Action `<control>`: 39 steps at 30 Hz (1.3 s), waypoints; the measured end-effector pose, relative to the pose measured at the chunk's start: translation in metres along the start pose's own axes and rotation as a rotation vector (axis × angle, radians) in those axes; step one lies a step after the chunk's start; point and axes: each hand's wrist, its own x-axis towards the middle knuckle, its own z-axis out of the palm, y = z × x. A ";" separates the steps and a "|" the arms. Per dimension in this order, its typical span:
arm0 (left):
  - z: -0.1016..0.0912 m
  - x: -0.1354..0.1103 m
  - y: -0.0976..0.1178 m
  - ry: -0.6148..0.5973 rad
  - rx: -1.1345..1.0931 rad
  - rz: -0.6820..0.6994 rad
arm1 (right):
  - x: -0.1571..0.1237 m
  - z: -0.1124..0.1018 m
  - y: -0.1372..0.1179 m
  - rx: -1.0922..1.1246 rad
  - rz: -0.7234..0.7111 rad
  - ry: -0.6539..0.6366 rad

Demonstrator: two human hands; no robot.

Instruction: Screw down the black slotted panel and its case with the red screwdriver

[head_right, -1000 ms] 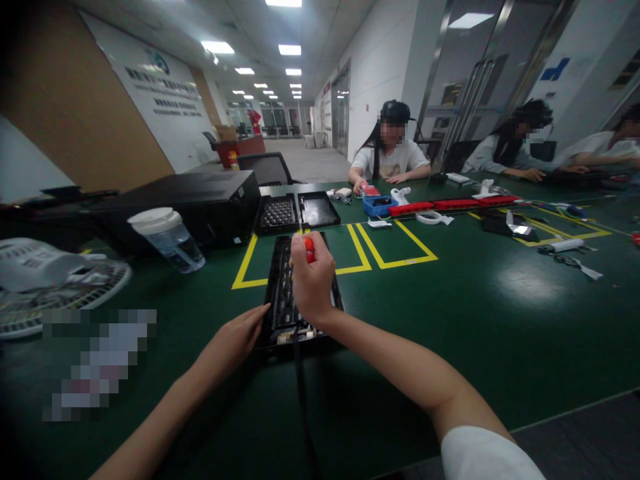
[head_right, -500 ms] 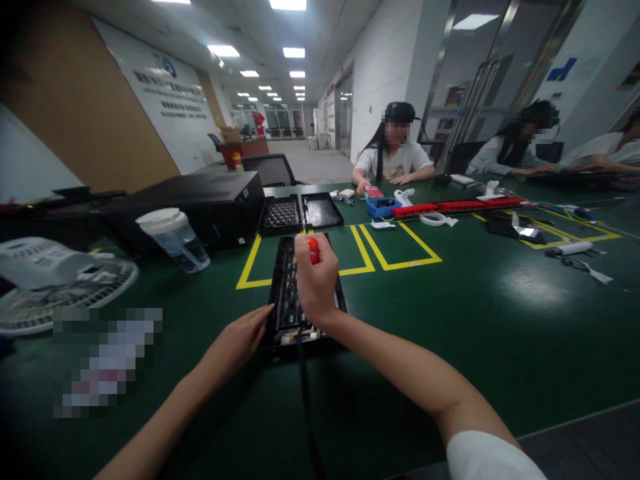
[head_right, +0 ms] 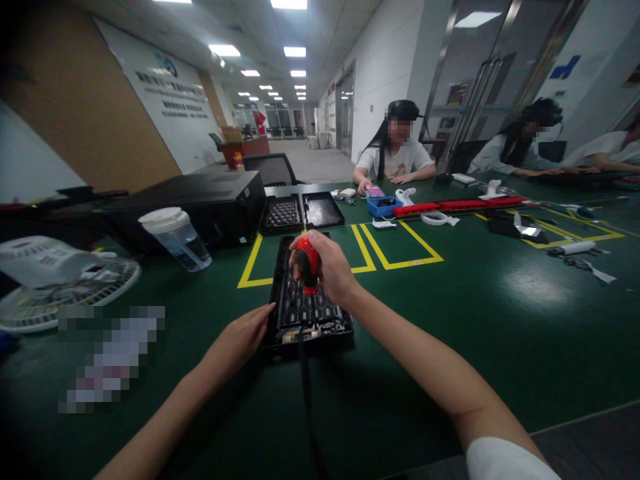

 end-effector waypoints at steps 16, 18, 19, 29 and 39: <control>0.003 0.000 -0.001 0.013 -0.017 -0.004 | 0.057 -0.020 0.020 0.262 0.202 -0.728; 0.003 0.000 -0.001 0.028 -0.023 -0.003 | 0.058 -0.020 0.026 0.235 0.299 -0.726; 0.003 0.000 -0.001 0.033 -0.025 -0.002 | 0.059 -0.022 0.028 0.212 0.351 -0.714; 0.005 0.001 -0.003 -0.002 0.005 -0.025 | 0.058 -0.019 0.033 0.311 0.474 -0.841; 0.004 0.001 -0.003 0.006 -0.011 -0.008 | 0.048 -0.007 0.028 0.284 0.333 -0.837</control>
